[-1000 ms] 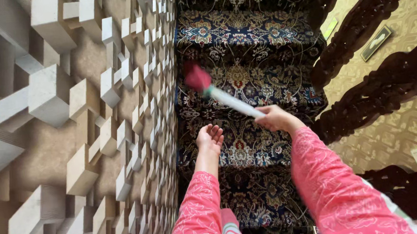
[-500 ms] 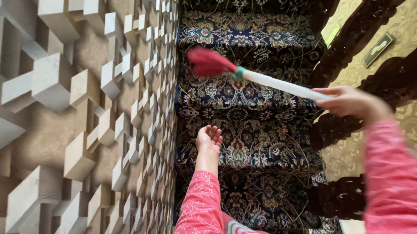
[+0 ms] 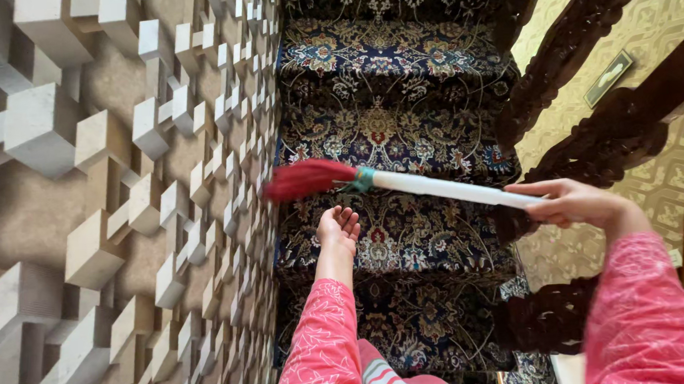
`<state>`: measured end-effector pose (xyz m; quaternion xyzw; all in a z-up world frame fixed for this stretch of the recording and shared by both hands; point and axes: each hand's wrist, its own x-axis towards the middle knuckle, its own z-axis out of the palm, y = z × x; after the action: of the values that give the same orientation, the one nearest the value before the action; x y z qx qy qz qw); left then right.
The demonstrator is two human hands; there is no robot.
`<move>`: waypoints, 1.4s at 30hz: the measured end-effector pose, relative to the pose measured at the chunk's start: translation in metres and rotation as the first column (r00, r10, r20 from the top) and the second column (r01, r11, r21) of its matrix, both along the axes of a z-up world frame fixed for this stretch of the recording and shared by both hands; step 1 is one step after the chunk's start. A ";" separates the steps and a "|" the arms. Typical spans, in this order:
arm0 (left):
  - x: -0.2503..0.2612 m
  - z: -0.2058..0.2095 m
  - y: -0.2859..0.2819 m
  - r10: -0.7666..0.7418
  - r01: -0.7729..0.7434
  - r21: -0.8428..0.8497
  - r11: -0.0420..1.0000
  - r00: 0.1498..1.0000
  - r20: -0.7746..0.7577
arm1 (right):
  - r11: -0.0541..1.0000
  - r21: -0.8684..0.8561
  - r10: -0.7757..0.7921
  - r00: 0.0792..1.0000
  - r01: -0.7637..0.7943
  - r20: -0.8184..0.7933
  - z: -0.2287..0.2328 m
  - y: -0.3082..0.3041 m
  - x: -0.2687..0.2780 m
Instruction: The person cleans a carpeted staircase using a duster. They move the duster across each step and along the side wall while descending the stairs.
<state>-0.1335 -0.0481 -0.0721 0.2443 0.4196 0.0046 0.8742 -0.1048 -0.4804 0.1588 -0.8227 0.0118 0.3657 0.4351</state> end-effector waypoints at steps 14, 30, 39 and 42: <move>-0.015 0.002 -0.036 0.019 -0.019 0.006 1.000 1.000 -0.021 | 0.948 0.231 -0.164 0.956 0.221 -0.244 -0.134 0.037 -0.032; 0.003 0.008 -0.099 -0.078 0.078 -0.009 0.997 0.997 0.008 | 0.578 0.482 -0.622 0.738 0.659 -0.263 -0.138 -0.079 -0.103; -0.009 -0.001 -0.077 -0.015 0.015 0.001 1.000 1.000 -0.021 | 0.622 0.390 -0.510 0.730 0.679 -0.455 -0.176 0.055 -0.156; -0.005 0.002 -0.081 -0.039 0.039 -0.006 0.999 0.999 -0.029 | 0.701 0.412 -0.391 0.797 0.582 -0.460 -0.158 0.085 -0.154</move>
<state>-0.1386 -0.1294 -0.0699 0.2500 0.4273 -0.0174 0.8687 -0.2588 -0.3958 0.0005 -0.5587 0.2045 0.3588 0.7192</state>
